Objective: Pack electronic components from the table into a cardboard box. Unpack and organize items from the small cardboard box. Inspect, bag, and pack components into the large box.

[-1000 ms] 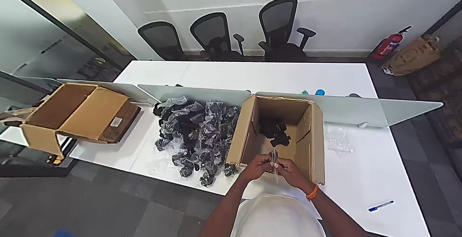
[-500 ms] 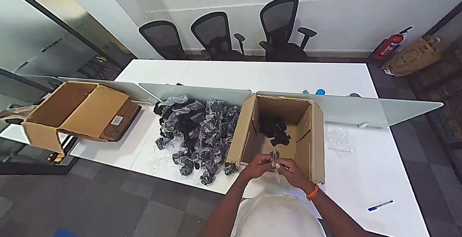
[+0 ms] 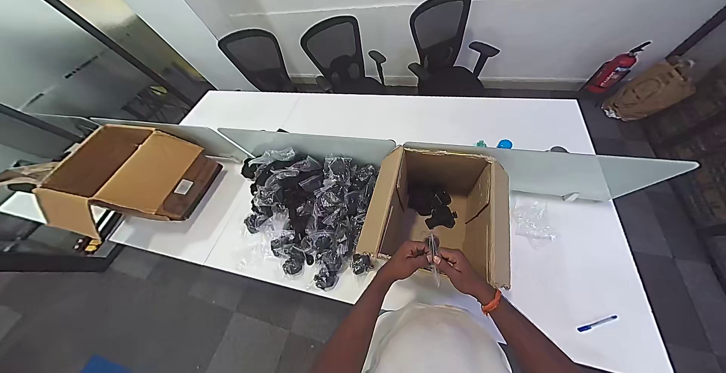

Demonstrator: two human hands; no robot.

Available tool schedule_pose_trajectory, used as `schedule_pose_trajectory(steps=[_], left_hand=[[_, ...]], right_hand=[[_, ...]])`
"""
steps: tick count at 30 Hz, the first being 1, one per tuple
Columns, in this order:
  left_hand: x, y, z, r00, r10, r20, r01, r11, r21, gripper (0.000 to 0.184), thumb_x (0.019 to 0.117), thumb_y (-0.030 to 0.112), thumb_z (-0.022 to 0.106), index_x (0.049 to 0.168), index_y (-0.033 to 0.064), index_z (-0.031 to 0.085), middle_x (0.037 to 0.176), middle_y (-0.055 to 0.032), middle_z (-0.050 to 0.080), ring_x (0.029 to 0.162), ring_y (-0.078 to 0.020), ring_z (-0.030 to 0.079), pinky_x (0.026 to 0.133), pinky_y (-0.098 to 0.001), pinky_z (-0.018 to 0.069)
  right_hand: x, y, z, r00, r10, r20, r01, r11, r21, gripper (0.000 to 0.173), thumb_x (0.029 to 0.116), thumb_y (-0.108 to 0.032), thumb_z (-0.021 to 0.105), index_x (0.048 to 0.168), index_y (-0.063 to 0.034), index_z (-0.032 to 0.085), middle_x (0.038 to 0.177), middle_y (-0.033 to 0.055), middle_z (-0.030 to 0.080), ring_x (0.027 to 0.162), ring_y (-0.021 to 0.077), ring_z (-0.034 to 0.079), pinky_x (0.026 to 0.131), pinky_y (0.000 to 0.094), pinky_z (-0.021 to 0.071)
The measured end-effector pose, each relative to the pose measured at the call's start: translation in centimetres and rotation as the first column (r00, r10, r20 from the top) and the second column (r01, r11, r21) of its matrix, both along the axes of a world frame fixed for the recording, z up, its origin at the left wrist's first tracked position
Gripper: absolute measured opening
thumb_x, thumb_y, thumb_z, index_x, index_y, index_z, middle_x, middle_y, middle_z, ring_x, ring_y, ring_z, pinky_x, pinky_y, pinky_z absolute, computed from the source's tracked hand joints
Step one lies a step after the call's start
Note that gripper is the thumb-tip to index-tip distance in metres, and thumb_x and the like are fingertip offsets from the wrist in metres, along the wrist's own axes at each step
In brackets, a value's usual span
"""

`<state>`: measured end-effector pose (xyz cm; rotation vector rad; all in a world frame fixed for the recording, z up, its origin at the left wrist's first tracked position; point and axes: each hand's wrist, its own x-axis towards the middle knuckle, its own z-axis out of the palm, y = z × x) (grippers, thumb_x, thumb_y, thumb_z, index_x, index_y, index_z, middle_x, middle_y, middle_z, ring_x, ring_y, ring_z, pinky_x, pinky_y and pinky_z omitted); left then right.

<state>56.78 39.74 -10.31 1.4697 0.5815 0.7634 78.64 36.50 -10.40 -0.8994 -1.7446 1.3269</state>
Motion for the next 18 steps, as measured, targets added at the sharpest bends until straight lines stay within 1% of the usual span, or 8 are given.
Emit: schedule_pose_trajectory(steps=[3, 6, 9, 12, 15, 18], left_hand=[[0.05, 0.02, 0.02, 1.0, -0.004, 0.007, 0.004, 1.0, -0.008, 0.021, 0.0993, 0.016, 0.059, 0.084, 0.0033, 0.064, 0.068, 0.0036, 0.06, 0.062, -0.0031, 0.057, 0.061, -0.0246, 0.0501], [0.09, 0.03, 0.12, 1.0, -0.007, 0.018, 0.007, 1.0, -0.011, 0.02, 0.0993, 0.015, 0.058, 0.084, 0.0029, 0.064, 0.068, 0.0042, 0.059, 0.062, -0.0023, 0.056, 0.061, -0.0235, 0.0488], [0.11, 0.03, 0.18, 1.0, 0.0, 0.01, 0.0, 1.0, 0.005, 0.021, 0.0995, 0.014, 0.057, 0.084, 0.0024, 0.064, 0.067, 0.0036, 0.059, 0.061, -0.0028, 0.055, 0.06, -0.0237, 0.0485], [0.08, 0.02, 0.01, 1.0, 0.007, -0.015, -0.006, 0.999, 0.036, 0.024, 0.101, 0.019, 0.058, 0.085, 0.002, 0.064, 0.067, 0.0027, 0.058, 0.061, -0.0029, 0.055, 0.059, -0.0234, 0.0481], [0.11, -0.01, -0.21, 0.999, 0.013, -0.039, -0.011, 0.998, 0.057, 0.032, 0.1016, 0.028, 0.063, 0.085, 0.0013, 0.064, 0.068, 0.0003, 0.061, 0.062, -0.0049, 0.058, 0.06, -0.0252, 0.0516], [0.32, -0.06, -0.27, 0.997, 0.024, -0.072, -0.021, 0.999, 0.048, 0.031, 0.1028, 0.025, 0.062, 0.082, 0.002, 0.061, 0.065, -0.0002, 0.057, 0.059, -0.0064, 0.055, 0.058, -0.026, 0.0489]], right_hand=[[0.04, 0.06, -0.01, 1.0, 0.004, 0.001, -0.004, 1.0, 0.0, 0.032, 0.1062, -0.021, 0.049, 0.081, -0.0059, 0.059, 0.068, -0.0005, 0.051, 0.061, 0.0058, 0.049, 0.058, 0.0234, 0.0426], [0.01, 0.08, -0.2, 1.0, 0.004, -0.012, -0.004, 1.0, 0.0, 0.032, 0.1063, -0.022, 0.05, 0.08, -0.0061, 0.058, 0.067, -0.001, 0.05, 0.06, 0.0056, 0.048, 0.057, 0.0231, 0.0419], [0.02, 0.09, -0.19, 1.0, -0.007, 0.0, 0.007, 1.0, 0.01, 0.032, 0.1063, -0.022, 0.049, 0.081, -0.0059, 0.06, 0.068, -0.0002, 0.052, 0.062, 0.0065, 0.05, 0.058, 0.0244, 0.0437], [-0.01, -0.01, -0.21, 0.999, -0.03, 0.038, 0.029, 0.999, 0.03, 0.032, 0.1064, -0.022, 0.049, 0.081, -0.0065, 0.059, 0.069, 0.0002, 0.052, 0.063, 0.007, 0.051, 0.059, 0.0249, 0.0444], [-0.16, -0.16, -0.07, 0.994, -0.048, 0.1, 0.043, 0.998, 0.05, 0.033, 0.1067, -0.026, 0.051, 0.081, -0.0064, 0.061, 0.07, 0.0011, 0.054, 0.064, 0.008, 0.052, 0.061, 0.0262, 0.0459], [-0.17, -0.08, -0.24, 0.99, -0.055, 0.133, 0.048, 0.997, 0.055, 0.035, 0.1069, -0.028, 0.049, 0.081, -0.0073, 0.06, 0.07, 0.0011, 0.054, 0.064, 0.0085, 0.053, 0.062, 0.0271, 0.0466]])
